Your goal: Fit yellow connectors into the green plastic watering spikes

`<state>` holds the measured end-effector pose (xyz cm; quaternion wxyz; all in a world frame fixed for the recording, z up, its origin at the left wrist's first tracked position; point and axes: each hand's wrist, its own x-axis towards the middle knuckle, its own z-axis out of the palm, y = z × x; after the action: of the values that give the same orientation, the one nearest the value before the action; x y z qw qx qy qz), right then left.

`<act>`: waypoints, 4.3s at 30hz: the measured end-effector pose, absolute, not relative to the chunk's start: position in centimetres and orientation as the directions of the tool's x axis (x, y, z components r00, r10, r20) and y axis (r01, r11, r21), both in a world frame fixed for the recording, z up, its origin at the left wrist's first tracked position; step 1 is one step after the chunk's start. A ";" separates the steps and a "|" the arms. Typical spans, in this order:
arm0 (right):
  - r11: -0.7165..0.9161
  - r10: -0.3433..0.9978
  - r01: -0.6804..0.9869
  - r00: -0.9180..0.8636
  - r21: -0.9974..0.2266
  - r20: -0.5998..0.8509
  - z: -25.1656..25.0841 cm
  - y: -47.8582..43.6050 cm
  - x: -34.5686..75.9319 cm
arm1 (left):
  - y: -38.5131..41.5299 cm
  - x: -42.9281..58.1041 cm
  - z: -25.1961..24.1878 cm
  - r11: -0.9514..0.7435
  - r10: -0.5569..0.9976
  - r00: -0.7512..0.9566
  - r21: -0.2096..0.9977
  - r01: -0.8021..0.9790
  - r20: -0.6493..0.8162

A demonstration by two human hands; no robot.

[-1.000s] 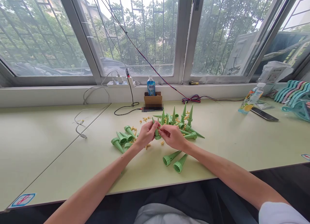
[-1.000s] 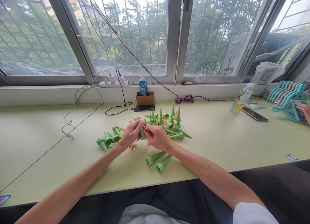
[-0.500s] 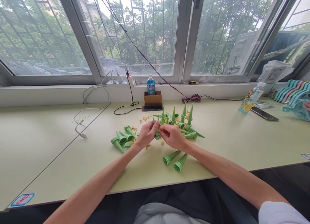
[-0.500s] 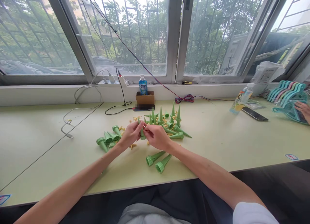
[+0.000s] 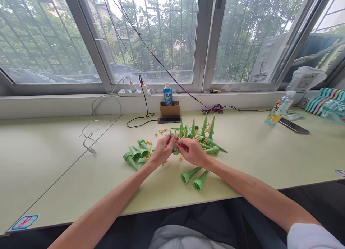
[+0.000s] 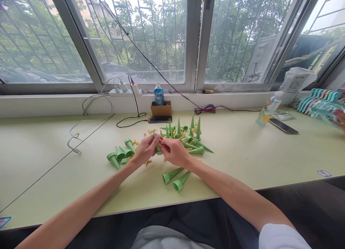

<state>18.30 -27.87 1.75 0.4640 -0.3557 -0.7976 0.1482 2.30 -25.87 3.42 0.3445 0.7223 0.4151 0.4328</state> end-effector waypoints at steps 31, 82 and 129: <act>0.657 0.740 0.452 -0.236 -0.603 0.630 2.3 -28.0 18.3 | -25.3 2.3 3.2 -0.360 0.909 0.250 0.930 0.067 0.334; 0.392 0.917 0.234 -0.181 -0.890 0.356 1.7 -27.4 18.4 | -25.8 2.0 3.5 -0.688 0.726 0.377 0.608 0.396 0.575; -0.187 0.893 -0.310 -0.449 -0.932 -0.030 2.0 -27.2 18.7 | -26.9 2.4 3.9 -0.700 0.714 0.465 0.520 0.490 0.523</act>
<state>18.68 -27.19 2.02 0.4258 -0.3072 -0.4747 0.7064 2.41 -26.87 3.93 0.1501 0.8426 0.3573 0.3740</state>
